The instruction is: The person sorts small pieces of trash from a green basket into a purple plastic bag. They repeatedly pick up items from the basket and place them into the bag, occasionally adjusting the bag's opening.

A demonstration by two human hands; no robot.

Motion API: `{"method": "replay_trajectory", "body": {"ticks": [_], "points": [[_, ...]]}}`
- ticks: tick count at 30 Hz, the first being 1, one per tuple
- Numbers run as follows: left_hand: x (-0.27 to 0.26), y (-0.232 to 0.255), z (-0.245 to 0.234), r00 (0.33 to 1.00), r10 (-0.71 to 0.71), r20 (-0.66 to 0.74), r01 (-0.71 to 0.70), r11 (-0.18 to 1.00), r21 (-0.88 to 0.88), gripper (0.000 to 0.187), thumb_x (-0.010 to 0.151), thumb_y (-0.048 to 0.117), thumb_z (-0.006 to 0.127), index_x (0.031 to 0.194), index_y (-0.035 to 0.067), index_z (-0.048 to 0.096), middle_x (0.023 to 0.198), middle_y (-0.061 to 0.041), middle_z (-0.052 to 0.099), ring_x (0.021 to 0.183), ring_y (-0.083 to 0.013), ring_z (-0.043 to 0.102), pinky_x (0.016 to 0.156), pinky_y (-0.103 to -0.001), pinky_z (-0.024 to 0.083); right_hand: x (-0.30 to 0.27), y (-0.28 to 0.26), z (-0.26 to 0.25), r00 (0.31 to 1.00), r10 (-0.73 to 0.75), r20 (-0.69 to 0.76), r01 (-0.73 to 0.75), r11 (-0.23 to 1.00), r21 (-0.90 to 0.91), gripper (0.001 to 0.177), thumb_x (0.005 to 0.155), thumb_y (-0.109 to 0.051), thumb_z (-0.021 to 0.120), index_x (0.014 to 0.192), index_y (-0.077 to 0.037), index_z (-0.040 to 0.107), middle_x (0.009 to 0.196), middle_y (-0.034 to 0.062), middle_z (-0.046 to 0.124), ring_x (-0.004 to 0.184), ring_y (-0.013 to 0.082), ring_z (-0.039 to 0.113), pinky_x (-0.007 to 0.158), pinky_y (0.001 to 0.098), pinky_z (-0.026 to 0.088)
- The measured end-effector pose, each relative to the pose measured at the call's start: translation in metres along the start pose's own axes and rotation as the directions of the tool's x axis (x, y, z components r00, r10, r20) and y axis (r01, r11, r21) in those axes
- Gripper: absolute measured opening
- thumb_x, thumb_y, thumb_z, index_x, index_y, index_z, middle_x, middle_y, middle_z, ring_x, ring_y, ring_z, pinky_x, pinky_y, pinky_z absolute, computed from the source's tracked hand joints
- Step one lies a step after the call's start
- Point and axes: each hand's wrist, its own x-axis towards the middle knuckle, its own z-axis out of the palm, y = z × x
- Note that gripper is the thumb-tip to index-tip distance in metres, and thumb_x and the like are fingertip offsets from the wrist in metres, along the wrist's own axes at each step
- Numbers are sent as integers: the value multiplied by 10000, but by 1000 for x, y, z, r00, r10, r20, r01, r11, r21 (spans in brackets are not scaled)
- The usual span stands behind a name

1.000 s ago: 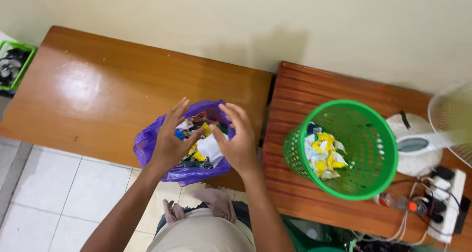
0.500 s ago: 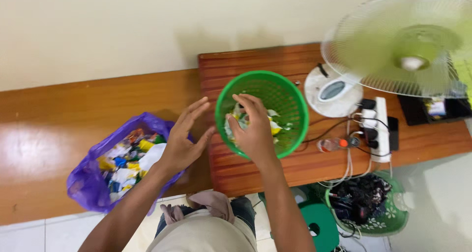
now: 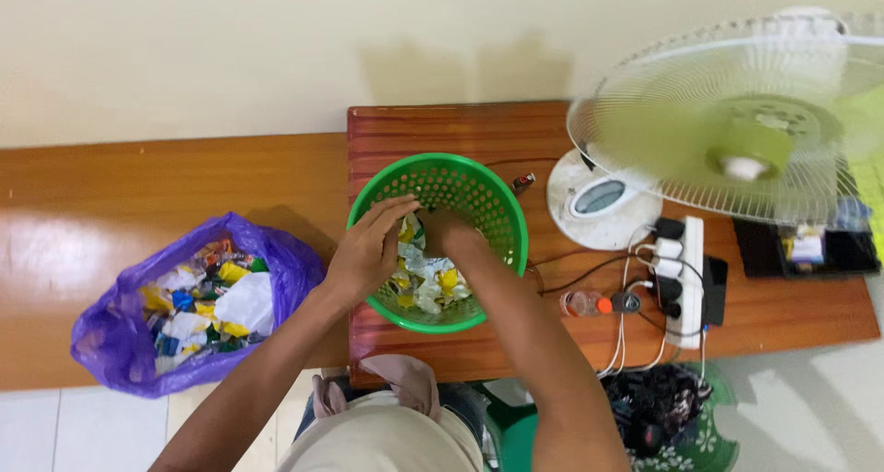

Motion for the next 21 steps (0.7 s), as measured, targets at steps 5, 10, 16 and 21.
{"method": "replay_trajectory", "body": {"ticks": [5, 10, 16, 21], "points": [[-7, 0, 7, 995, 1, -100, 10, 994, 106, 469, 850, -102, 574, 1268, 91, 662, 1252, -132, 707, 1092, -349, 706, 885, -426, 598, 16, 2, 33, 951, -59, 304, 128, 969, -213, 676, 770, -243, 849, 1388, -147, 593, 1390, 156, 586, 1239, 345, 611, 993, 453, 545], [-8, 2, 12, 993, -25, -120, 43, 989, 145, 423, 824, -91, 596, 1193, 91, 693, 1211, -104, 733, 1015, -320, 727, 818, -408, 610, 9, 0, 34, 897, -88, 434, 245, 915, -321, 605, 774, -294, 853, 1315, -105, 660, 1337, 148, 641, 1198, 318, 640, 978, 438, 551], [-9, 0, 11, 991, 1, -131, 20, 987, 160, 368, 830, -80, 606, 1137, 95, 712, 1183, -86, 742, 1011, -305, 735, 829, -400, 614, 12, -2, 19, 890, -105, 445, 294, 877, -380, 553, 780, -355, 858, 1228, -54, 740, 1272, 140, 706, 1148, 286, 675, 961, 419, 557], [-9, 0, 11, 994, -28, -110, 45, 986, 162, 361, 831, -76, 614, 1140, 82, 716, 1191, -93, 745, 987, -317, 730, 787, -412, 603, 21, 5, -4, 967, 13, 253, 34, 983, -181, 450, 823, -135, 804, 1256, -75, 696, 1240, 168, 713, 1064, 307, 717, 900, 419, 610]]}}
